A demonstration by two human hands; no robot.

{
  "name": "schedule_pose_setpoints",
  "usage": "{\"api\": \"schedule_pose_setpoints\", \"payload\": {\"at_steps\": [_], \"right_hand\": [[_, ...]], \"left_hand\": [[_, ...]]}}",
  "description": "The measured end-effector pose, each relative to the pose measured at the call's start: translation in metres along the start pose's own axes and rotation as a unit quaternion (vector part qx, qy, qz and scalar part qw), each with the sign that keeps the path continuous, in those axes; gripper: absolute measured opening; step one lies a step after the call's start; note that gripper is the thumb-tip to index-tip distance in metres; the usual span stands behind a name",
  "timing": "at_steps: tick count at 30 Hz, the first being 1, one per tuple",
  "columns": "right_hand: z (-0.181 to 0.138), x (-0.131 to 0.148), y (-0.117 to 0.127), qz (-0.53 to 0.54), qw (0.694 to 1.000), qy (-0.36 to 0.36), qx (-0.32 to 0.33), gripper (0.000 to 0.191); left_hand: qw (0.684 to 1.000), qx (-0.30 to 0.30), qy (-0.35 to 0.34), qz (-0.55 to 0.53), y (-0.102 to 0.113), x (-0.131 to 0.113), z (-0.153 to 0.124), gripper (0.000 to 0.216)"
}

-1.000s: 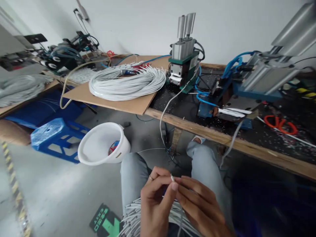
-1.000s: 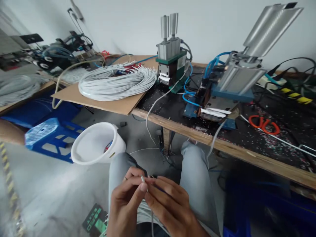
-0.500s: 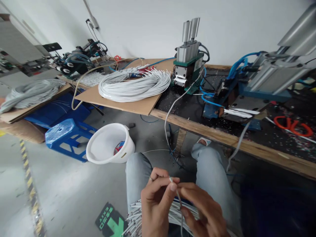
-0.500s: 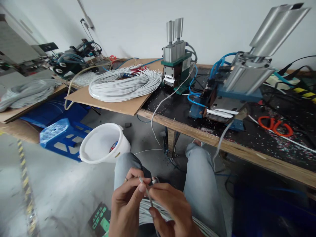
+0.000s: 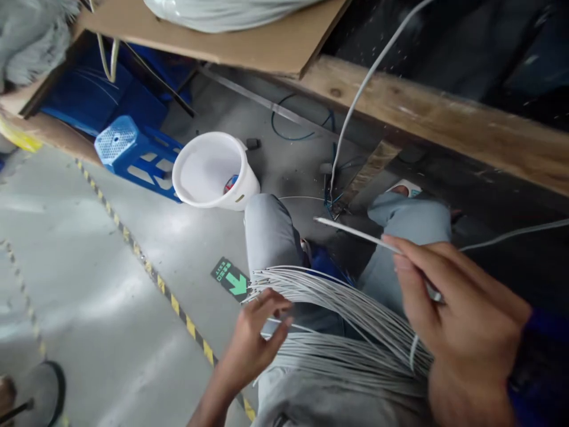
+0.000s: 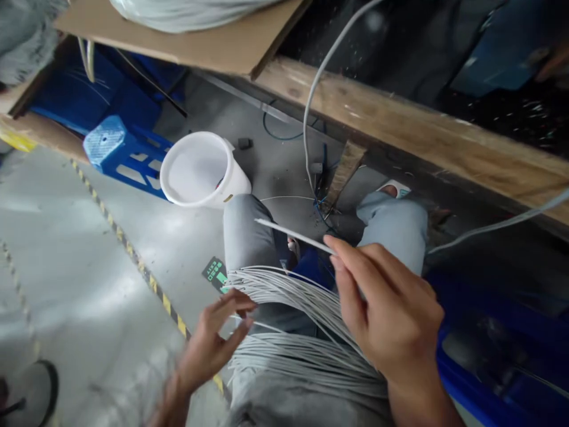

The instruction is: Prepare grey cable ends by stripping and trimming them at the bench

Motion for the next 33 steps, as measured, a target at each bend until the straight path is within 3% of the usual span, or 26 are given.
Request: {"api": "schedule_pose_setpoints", "payload": {"at_steps": [3,5,7,9,12,17,21,23,25,28,30,33], "right_hand": [[-0.014,0.017,-0.058,-0.024,0.986,0.082,0.140,0.044],[-0.037,0.023,-0.106,-0.043,0.957,0.138,0.252,0.047],[-0.054,0.022,-0.137,-0.037,0.944,0.154,0.291,0.047],[-0.061,0.014,-0.150,-0.032,0.945,0.147,0.290,0.043],[-0.057,0.001,-0.145,-0.028,0.953,0.126,0.275,0.034],[-0.038,0.003,-0.108,0.043,0.960,0.070,0.267,0.033],[-0.051,0.029,-0.095,0.196,0.905,0.026,0.377,0.028],[-0.058,0.032,-0.091,0.233,0.895,-0.020,0.379,0.028],[-0.063,0.024,-0.090,0.250,0.895,-0.074,0.362,0.028],[-0.071,-0.001,-0.091,0.282,0.868,-0.158,0.377,0.027],[-0.072,-0.025,-0.082,0.280,0.872,-0.210,0.343,0.023],[-0.070,-0.051,-0.052,0.205,0.927,-0.220,0.224,0.022]], "left_hand": [[0.991,0.065,-0.037,0.114,-0.035,0.010,-0.028,0.027],[0.975,0.089,-0.077,0.191,-0.053,0.010,-0.037,0.032],[0.967,0.106,-0.093,0.212,-0.060,0.010,-0.040,0.031],[0.968,0.117,-0.080,0.207,-0.056,0.011,-0.042,0.027],[0.965,0.119,-0.059,0.224,-0.037,0.010,-0.045,0.023],[0.953,0.033,-0.126,0.274,-0.007,-0.020,-0.040,0.027],[0.956,-0.018,-0.163,0.241,-0.005,-0.046,-0.017,0.030],[0.960,-0.038,-0.176,0.216,-0.004,-0.055,-0.004,0.026],[0.959,-0.055,-0.193,0.202,0.000,-0.061,0.006,0.024],[0.951,-0.046,-0.239,0.192,-0.002,-0.072,0.008,0.026],[0.951,-0.072,-0.254,0.161,-0.006,-0.076,0.003,0.030],[0.978,-0.154,-0.144,-0.002,-0.017,-0.058,0.005,0.047]]}}
Point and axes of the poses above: each hand's wrist, its own z-axis towards the middle knuckle, its own y-axis out of the back of the hand, x = y × z, the point moved 7 cm from there along z, towards the middle knuckle, and after that the axes turned 10 degrees about -y, right-handed, at the moved point
